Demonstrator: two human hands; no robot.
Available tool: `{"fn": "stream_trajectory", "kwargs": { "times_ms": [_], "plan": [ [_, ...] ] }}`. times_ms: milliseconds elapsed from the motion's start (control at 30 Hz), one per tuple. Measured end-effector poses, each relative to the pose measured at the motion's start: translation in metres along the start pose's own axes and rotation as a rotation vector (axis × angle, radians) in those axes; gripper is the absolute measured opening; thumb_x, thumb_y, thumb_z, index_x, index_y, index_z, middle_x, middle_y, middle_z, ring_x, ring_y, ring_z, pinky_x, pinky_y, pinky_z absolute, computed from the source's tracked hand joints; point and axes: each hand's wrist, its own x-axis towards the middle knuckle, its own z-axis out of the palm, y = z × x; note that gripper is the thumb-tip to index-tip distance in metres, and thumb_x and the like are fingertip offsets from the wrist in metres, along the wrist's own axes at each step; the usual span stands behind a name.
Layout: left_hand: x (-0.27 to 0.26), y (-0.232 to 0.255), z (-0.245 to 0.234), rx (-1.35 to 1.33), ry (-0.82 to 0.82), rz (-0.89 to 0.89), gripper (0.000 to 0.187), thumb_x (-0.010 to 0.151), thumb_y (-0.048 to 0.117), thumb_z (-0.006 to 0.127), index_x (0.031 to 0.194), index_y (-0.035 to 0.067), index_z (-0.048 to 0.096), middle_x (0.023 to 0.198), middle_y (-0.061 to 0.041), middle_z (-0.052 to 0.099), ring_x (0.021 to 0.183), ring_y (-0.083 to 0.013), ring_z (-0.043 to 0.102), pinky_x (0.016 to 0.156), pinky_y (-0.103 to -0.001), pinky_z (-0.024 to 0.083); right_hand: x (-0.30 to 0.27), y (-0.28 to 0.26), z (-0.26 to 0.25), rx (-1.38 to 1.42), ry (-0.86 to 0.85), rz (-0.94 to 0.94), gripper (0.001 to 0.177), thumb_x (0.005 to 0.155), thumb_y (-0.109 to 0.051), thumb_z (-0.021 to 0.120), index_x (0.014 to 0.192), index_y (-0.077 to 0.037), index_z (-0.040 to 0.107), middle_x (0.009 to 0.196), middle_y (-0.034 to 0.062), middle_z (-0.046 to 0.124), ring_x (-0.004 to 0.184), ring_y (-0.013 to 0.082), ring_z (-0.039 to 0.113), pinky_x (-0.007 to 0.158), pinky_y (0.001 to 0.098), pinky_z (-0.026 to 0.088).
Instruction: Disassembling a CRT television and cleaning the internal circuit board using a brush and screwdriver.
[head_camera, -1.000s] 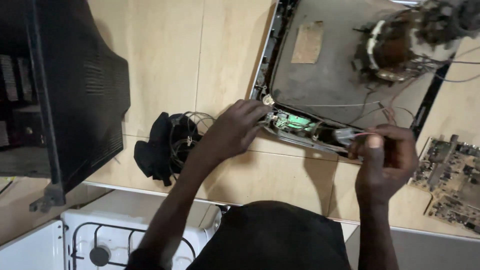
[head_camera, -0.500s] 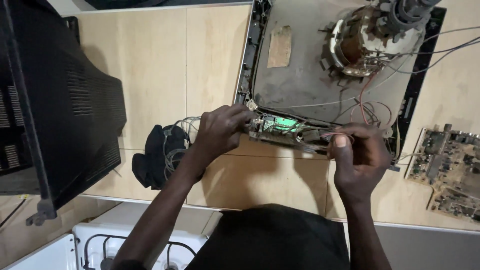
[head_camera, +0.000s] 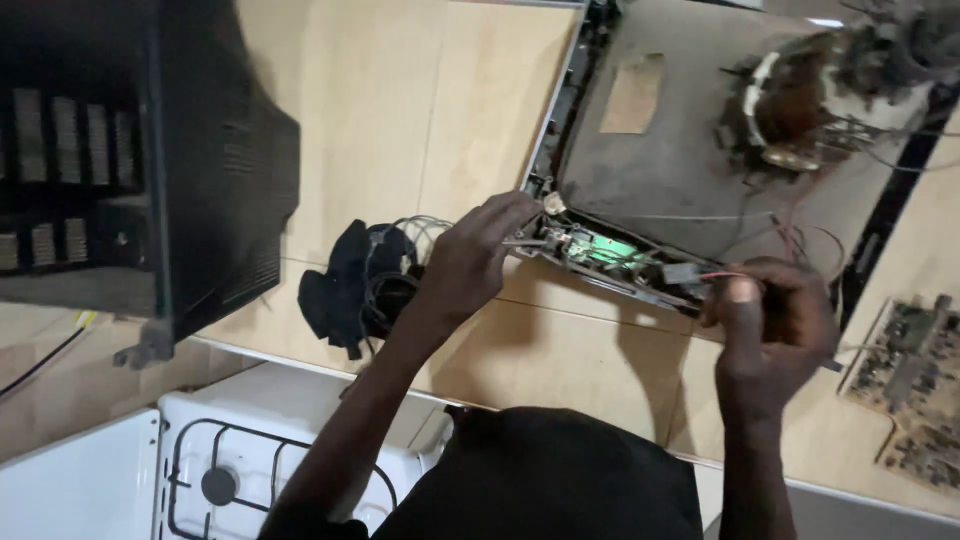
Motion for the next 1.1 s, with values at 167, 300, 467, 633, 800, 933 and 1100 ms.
{"fn": "stream_trajectory", "kwargs": {
  "times_ms": [167,300,467,633,800,933,1100],
  "plan": [
    [-0.035,0.008,-0.053,-0.189,0.192,-0.125,0.060,0.087,0.001,0.072,0.143,0.004,0.051,0.143,-0.017,0.056,0.129,-0.0309,0.058,0.112,-0.040,0.048,0.000,-0.002,0.000,-0.038,-0.061,-0.109,0.017,0.116,-0.014,0.051,0.107,0.001,0.049,0.085,0.0162,0.055,0.066,0.0220,0.056,0.102,0.0516,0.042],
    [-0.073,0.024,-0.088,-0.211,0.510,-0.409,0.045,0.095,0.007,0.060,0.139,0.003,0.055,0.136,-0.014,0.062,0.121,-0.0288,0.067,0.099,-0.038,0.059,-0.002,0.003,-0.001,0.104,-0.051,-0.025,0.014,0.117,-0.011,0.053,0.112,0.000,0.046,0.089,0.0195,0.054,0.064,0.0221,0.051,0.060,0.0344,0.046],
    [-0.123,-0.009,-0.072,-0.208,0.511,-0.572,0.039,0.091,0.015,0.059,0.129,0.005,0.063,0.122,-0.011,0.072,0.102,-0.0228,0.073,0.084,-0.035,0.058,-0.005,-0.004,-0.002,0.084,-0.115,-0.040,0.014,0.119,-0.009,0.048,0.110,0.002,0.046,0.089,0.0182,0.051,0.067,0.0226,0.049,0.062,0.0343,0.044],
    [-0.136,-0.008,-0.054,-0.221,0.464,-0.693,0.042,0.091,0.017,0.063,0.132,0.011,0.062,0.125,-0.009,0.071,0.104,-0.0201,0.071,0.085,-0.035,0.056,-0.010,-0.007,-0.021,-0.027,-0.217,-0.058,0.014,0.115,-0.009,0.055,0.113,0.004,0.052,0.097,0.0192,0.061,0.080,0.0244,0.059,0.079,0.0347,0.049],
    [-0.132,0.001,-0.030,-0.258,0.586,-0.440,0.032,0.097,0.014,0.060,0.127,0.005,0.063,0.115,-0.010,0.071,0.098,-0.0202,0.073,0.072,-0.030,0.056,-0.012,-0.036,-0.022,0.009,-0.453,-0.216,0.052,0.107,-0.002,0.051,0.154,0.007,0.033,0.153,0.0297,0.045,0.144,0.0402,0.049,0.115,0.0509,0.053],
    [-0.114,0.030,-0.014,-0.306,0.500,-0.400,0.030,0.099,0.019,0.060,0.127,0.008,0.063,0.119,-0.005,0.070,0.102,-0.0203,0.071,0.078,-0.032,0.058,-0.006,-0.078,-0.037,-0.175,-0.513,-0.278,0.064,0.106,-0.008,0.053,0.161,-0.003,0.021,0.173,0.0244,0.024,0.163,0.0407,0.029,0.124,0.0509,0.041],
    [-0.090,0.050,-0.022,-0.457,0.545,-0.331,0.023,0.101,0.016,0.059,0.121,0.006,0.064,0.115,-0.009,0.071,0.106,-0.0212,0.069,0.090,-0.033,0.057,0.003,-0.051,-0.085,-0.327,-0.093,-0.264,0.037,0.113,0.023,0.047,0.150,0.015,0.043,0.142,0.0359,0.056,0.132,0.0452,0.062,0.103,0.0445,0.053]
  ]
}}
